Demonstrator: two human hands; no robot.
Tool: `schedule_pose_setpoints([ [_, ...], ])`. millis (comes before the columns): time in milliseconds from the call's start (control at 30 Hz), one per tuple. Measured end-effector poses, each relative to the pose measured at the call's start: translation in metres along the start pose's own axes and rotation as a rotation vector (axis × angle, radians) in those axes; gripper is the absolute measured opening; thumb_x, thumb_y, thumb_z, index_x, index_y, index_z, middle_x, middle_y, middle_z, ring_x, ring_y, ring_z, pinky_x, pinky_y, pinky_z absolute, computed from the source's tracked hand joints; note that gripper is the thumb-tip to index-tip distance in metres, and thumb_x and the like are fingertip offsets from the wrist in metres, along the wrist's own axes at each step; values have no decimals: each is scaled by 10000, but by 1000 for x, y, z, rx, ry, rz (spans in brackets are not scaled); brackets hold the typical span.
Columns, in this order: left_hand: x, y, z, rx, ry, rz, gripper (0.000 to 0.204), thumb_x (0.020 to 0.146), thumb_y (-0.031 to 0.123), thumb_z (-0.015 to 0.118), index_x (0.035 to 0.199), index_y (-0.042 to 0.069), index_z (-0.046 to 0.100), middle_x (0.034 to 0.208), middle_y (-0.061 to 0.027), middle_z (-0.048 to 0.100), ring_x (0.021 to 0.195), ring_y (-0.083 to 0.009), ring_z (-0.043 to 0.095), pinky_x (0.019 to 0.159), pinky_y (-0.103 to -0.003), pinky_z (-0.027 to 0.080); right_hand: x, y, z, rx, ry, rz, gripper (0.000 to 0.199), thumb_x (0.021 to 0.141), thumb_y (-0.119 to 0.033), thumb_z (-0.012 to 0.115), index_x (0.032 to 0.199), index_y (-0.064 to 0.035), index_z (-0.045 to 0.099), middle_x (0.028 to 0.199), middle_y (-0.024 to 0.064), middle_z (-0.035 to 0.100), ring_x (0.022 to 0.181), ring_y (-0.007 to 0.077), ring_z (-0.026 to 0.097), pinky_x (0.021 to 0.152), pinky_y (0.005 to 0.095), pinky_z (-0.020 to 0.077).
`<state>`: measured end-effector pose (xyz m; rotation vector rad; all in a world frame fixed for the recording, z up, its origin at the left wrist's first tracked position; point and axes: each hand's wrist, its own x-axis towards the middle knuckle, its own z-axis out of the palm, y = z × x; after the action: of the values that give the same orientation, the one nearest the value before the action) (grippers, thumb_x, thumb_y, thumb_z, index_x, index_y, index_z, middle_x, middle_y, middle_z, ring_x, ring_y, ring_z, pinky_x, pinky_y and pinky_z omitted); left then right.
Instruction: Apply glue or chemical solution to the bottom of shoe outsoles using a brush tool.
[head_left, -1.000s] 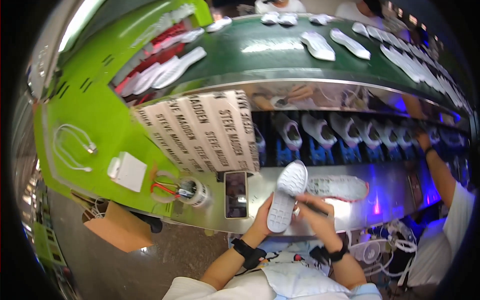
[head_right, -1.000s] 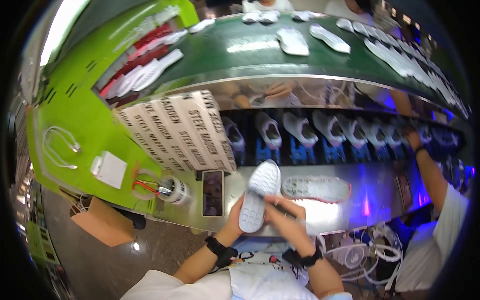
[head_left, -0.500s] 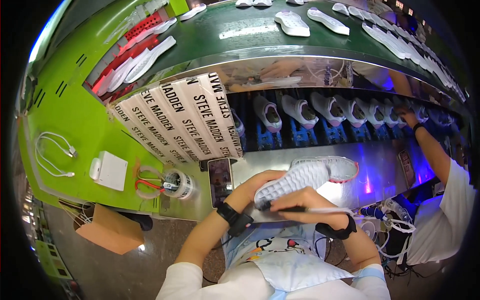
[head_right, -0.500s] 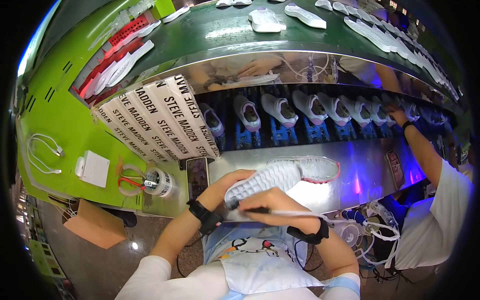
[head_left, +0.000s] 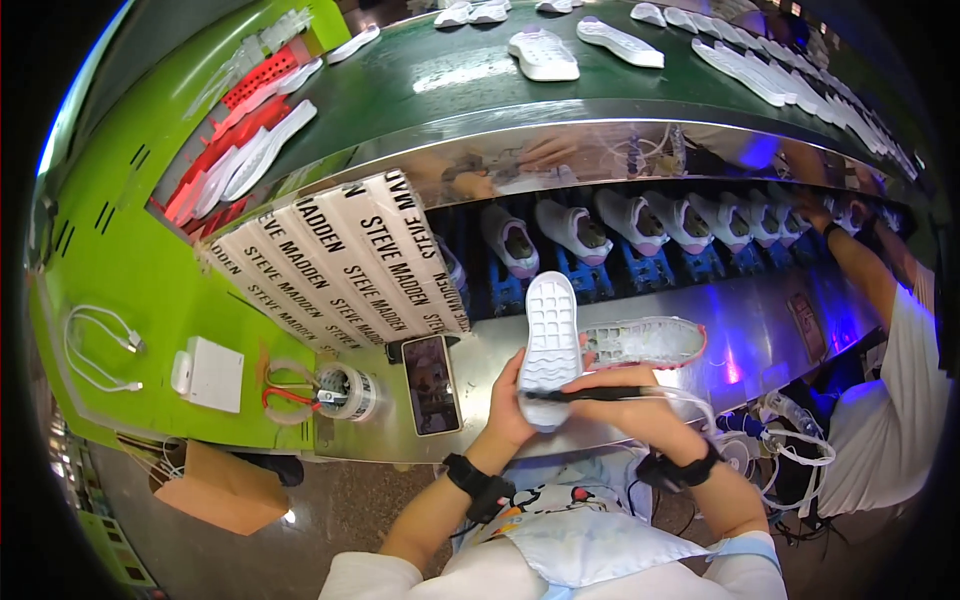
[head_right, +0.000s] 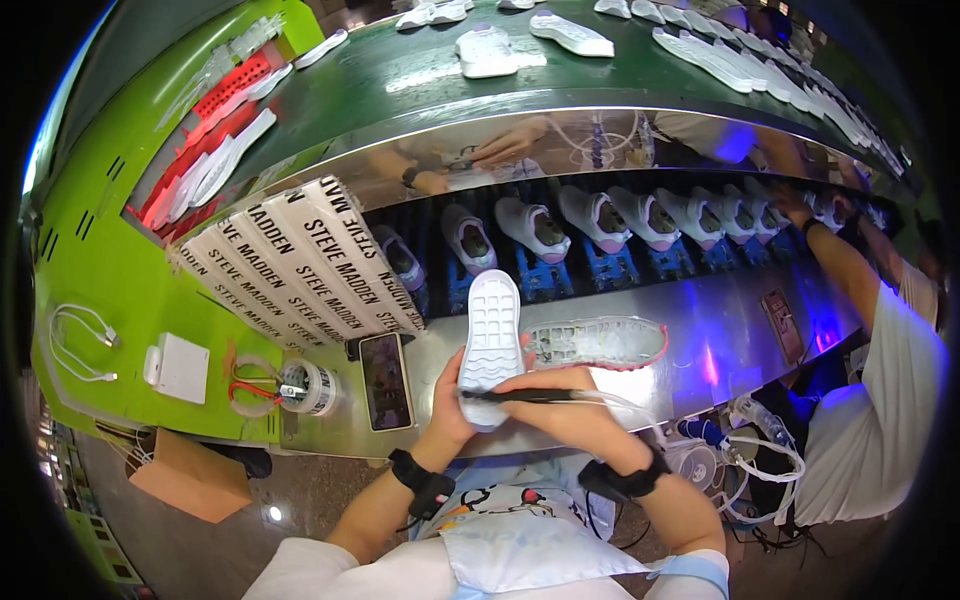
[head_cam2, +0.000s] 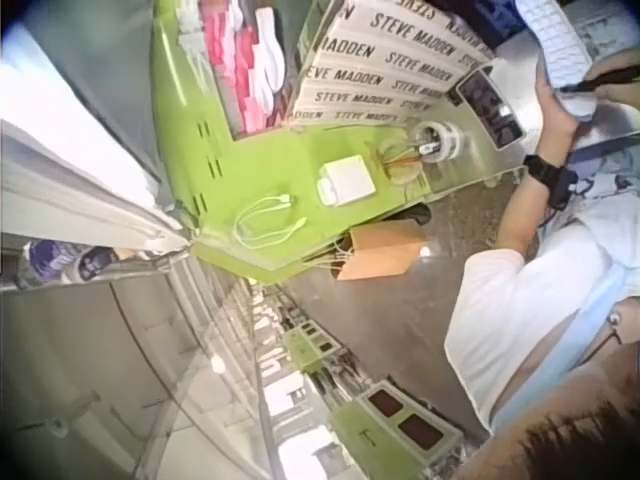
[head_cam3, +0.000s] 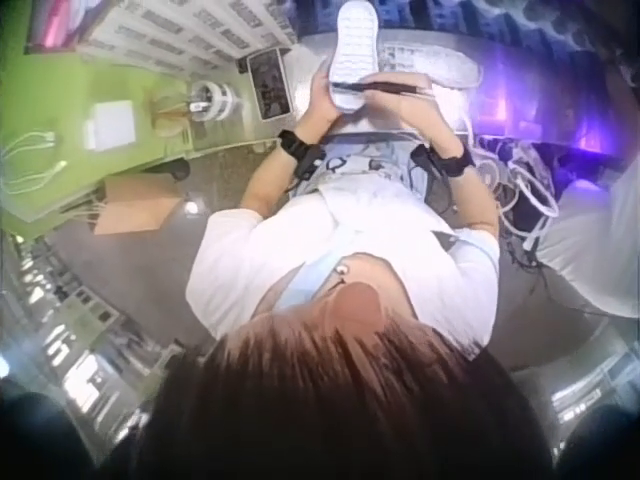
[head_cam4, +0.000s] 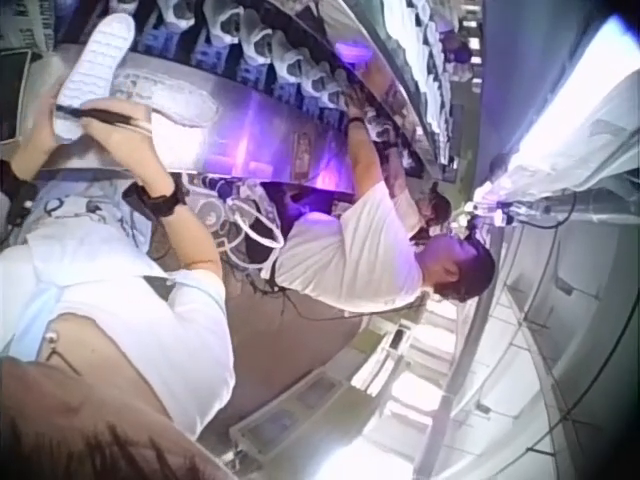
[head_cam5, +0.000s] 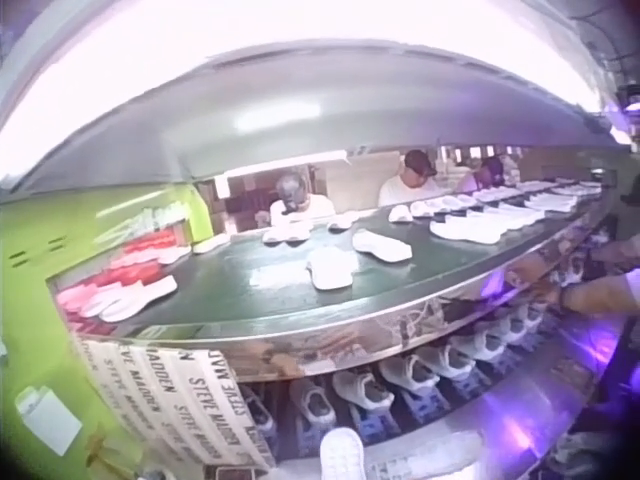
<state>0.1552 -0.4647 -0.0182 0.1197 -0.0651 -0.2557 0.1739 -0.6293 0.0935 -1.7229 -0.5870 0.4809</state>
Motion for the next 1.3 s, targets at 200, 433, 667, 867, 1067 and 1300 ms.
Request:
schedule_pose_setpoints([
  [200, 3, -11, -13, -180, 85, 74, 568, 904, 432, 379, 1258, -2, 469, 1141, -164, 574, 1026, -319, 560, 874, -427, 475, 2, 13, 38, -259, 81, -308, 224, 782, -61, 669, 1000, -8, 676, 933, 100, 688, 827, 133, 631, 785, 260, 490],
  [433, 3, 1, 2, -233, -37, 49, 588, 892, 411, 450, 1335, 29, 390, 1218, -163, 492, 1104, -301, 481, 974, -425, 411, -6, 0, 27, -112, -245, 73, 174, 857, -100, 612, 983, 0, 680, 901, 76, 681, 705, 104, 639, 654, 220, 502],
  [667, 9, 23, 18, 196, -16, -76, 626, 873, 400, 381, 1274, -79, 421, 1176, -232, 545, 966, -334, 603, 826, -401, 525, -4, -19, -6, -128, -394, 298, 164, 854, -135, 589, 896, -7, 683, 738, 60, 676, 662, 118, 646, 646, 233, 505],
  [867, 25, 36, 18, 266, 81, -319, 518, 883, 309, 414, 1230, -72, 469, 1159, -228, 575, 965, -315, 620, 828, -383, 525, -3, -35, -12, -218, -371, -136, 152, 841, -94, 578, 885, 18, 670, 810, 100, 674, 686, 139, 645, 653, 242, 503],
  [1067, 31, 40, 44, 576, 132, -541, 307, 907, 247, 516, 1061, 0, 613, 983, -47, 649, 877, -112, 613, 792, -225, 477, -4, -34, -27, -377, -461, -316, 157, 847, -104, 584, 891, 24, 663, 889, 124, 679, 782, 205, 654, 711, 297, 504],
  [1300, 27, 43, 79, 1048, 200, -514, 350, 887, 281, 544, 1055, -12, 635, 927, -97, 669, 797, -147, 653, 687, -222, 510, -20, -21, -66, -552, -219, -386, 131, 824, -75, 600, 822, 28, 681, 764, 114, 685, 725, 187, 664, 712, 275, 514],
])
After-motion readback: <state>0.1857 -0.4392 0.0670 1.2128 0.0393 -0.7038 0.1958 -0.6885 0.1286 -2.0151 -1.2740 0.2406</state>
